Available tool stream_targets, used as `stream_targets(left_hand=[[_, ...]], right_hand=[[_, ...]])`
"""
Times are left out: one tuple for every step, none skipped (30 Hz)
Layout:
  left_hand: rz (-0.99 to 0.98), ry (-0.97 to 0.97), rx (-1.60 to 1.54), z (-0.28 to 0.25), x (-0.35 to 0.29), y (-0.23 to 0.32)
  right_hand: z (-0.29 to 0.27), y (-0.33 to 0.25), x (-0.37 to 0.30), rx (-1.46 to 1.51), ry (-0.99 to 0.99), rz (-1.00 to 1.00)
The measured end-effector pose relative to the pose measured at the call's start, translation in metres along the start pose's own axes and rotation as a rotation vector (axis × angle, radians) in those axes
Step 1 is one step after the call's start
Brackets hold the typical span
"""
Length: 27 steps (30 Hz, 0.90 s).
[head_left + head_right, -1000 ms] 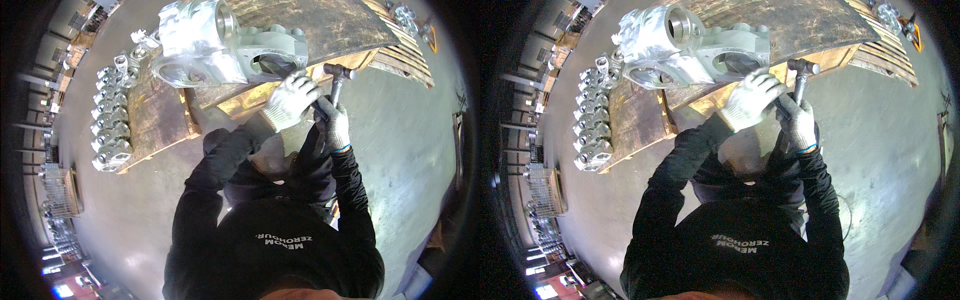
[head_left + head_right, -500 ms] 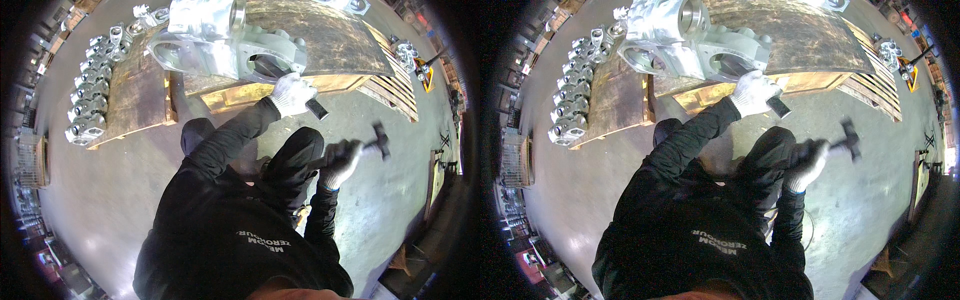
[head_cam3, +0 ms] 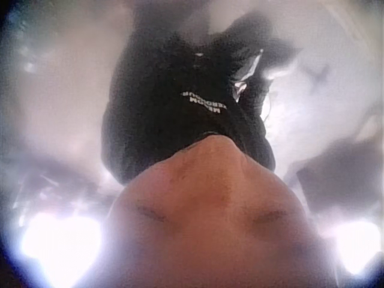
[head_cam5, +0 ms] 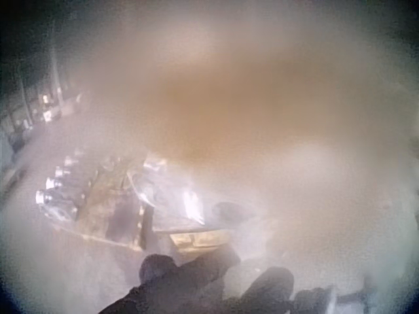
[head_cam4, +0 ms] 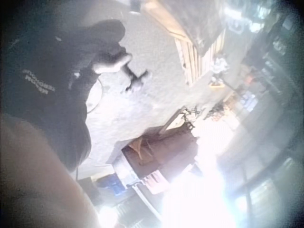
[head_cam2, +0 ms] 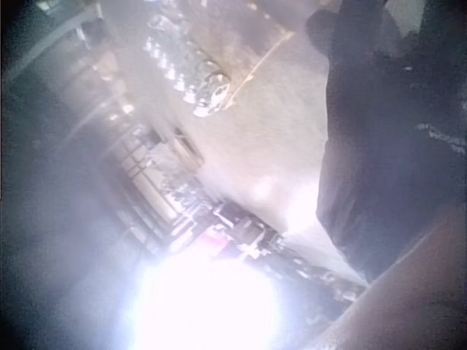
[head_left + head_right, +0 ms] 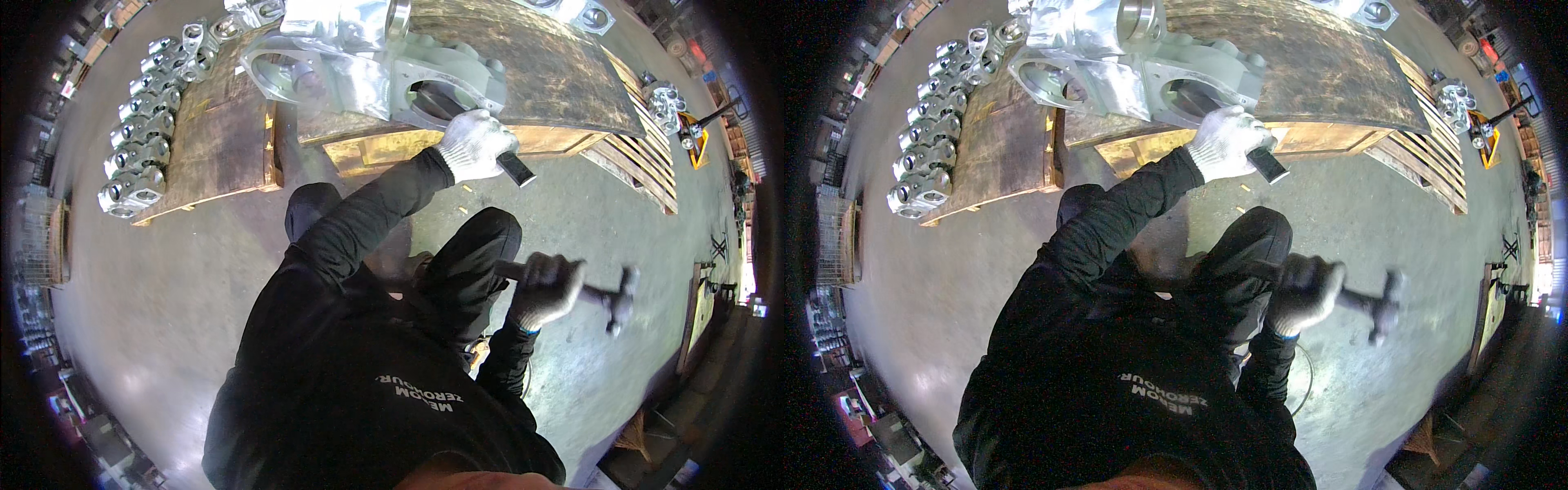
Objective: The person kneels on the floor and uses a sanding block to smooth the surfaces of a metal casting. They then use a hammer and a chisel to chip away at the edges of the part, removing excess material.
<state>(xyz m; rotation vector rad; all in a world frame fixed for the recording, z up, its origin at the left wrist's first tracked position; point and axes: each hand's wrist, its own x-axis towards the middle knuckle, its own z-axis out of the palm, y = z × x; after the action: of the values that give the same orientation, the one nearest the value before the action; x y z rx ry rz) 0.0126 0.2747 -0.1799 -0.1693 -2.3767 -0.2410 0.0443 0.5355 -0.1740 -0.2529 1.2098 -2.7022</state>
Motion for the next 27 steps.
stream_targets(left_hand=[[-0.005, -0.004, -0.021, -0.002, 0.001, 0.000], [-0.005, -0.011, -0.043, -0.004, 0.000, 0.001], [0.001, -0.005, -0.070, -0.006, -0.001, 0.001], [-0.002, -0.002, -0.080, -0.008, -0.001, 0.001], [0.004, -0.027, -0.061, -0.008, -0.001, 0.001], [0.009, -0.052, -0.043, -0.009, -0.001, 0.002], [0.012, -0.076, -0.024, -0.009, 0.000, 0.002], [0.025, -0.030, -0.047, -0.008, 0.000, 0.002], [0.038, 0.016, -0.072, -0.007, 0.001, 0.002], [0.056, 0.058, -0.101, -0.006, 0.001, 0.002], [0.050, 0.059, -0.095, -0.005, 0.002, 0.001], [0.046, 0.056, -0.091, -0.004, 0.002, 0.001], [0.038, 0.057, -0.089, -0.003, 0.001, 0.000], [0.051, 0.077, -0.089, -0.002, 0.001, 0.000], [0.060, 0.104, -0.090, -0.001, 0.000, 0.000], [0.071, 0.125, -0.092, 0.000, -0.001, 0.000], [0.069, 0.129, -0.089, 0.000, -0.002, 0.000], [0.069, 0.128, -0.088, 0.001, -0.003, 0.000], [0.069, 0.127, -0.088, 0.001, -0.004, -0.001], [0.062, 0.113, -0.087, 0.002, -0.004, -0.001], [0.055, 0.098, -0.085, 0.001, -0.004, -0.001], [0.049, 0.082, -0.083, 0.001, -0.004, -0.002], [0.060, 0.096, -0.077, 0.000, -0.004, -0.003], [0.074, 0.110, -0.069, -0.001, -0.003, -0.004], [0.093, 0.123, -0.058, -0.003, -0.003, -0.005], [0.081, 0.112, -0.079, -0.005, -0.003, -0.006], [0.070, 0.097, -0.099, -0.007, -0.002, -0.007]], right_hand=[[0.002, -0.005, -0.002, 0.141, -0.012, -0.083], [0.005, -0.003, -0.004, 0.096, 0.037, -0.123], [0.009, 0.000, -0.007, 0.064, -0.025, -0.110], [0.012, 0.006, -0.010, 0.059, -0.124, -0.097], [0.014, 0.012, -0.013, 0.036, -0.251, -0.073], [0.015, 0.015, -0.014, 0.064, -0.323, 0.004], [0.015, 0.018, -0.015, 0.022, -0.217, 0.029], [0.015, 0.016, -0.015, -0.013, -0.197, 0.041], [0.014, 0.013, -0.014, -0.014, -0.207, 0.030], [0.013, 0.007, -0.012, -0.005, -0.204, 0.003], [0.013, 0.000, -0.010, -0.038, -0.148, -0.024], [0.013, -0.007, -0.007, -0.017, -0.160, -0.053], [0.014, -0.013, -0.005, 0.005, -0.174, -0.081], [0.015, -0.018, -0.004, -0.042, -0.214, -0.129], [0.016, -0.021, -0.003, -0.081, -0.166, -0.137], [0.018, -0.023, -0.002, -0.064, -0.105, -0.152], [0.019, -0.023, -0.001, -0.045, -0.104, -0.166], [0.020, -0.022, -0.001, -0.014, -0.064, -0.154], [0.020, -0.020, 0.000, -0.010, -0.017, -0.161], [0.019, -0.019, 0.000, -0.027, -0.042, -0.161], [0.018, -0.017, 0.000, -0.034, -0.101, -0.163], [0.016, -0.016, 0.000, -0.185, -0.191, -0.190], [0.015, -0.015, 0.000, -0.202, -0.181, -0.158], [0.013, -0.014, 0.001, -0.192, -0.201, -0.150], [0.012, -0.014, 0.002, -0.147, -0.279, -0.147], [0.011, -0.013, 0.002, -0.169, -0.273, -0.145], [0.011, -0.013, 0.003, -0.359, -0.120, -0.170]])
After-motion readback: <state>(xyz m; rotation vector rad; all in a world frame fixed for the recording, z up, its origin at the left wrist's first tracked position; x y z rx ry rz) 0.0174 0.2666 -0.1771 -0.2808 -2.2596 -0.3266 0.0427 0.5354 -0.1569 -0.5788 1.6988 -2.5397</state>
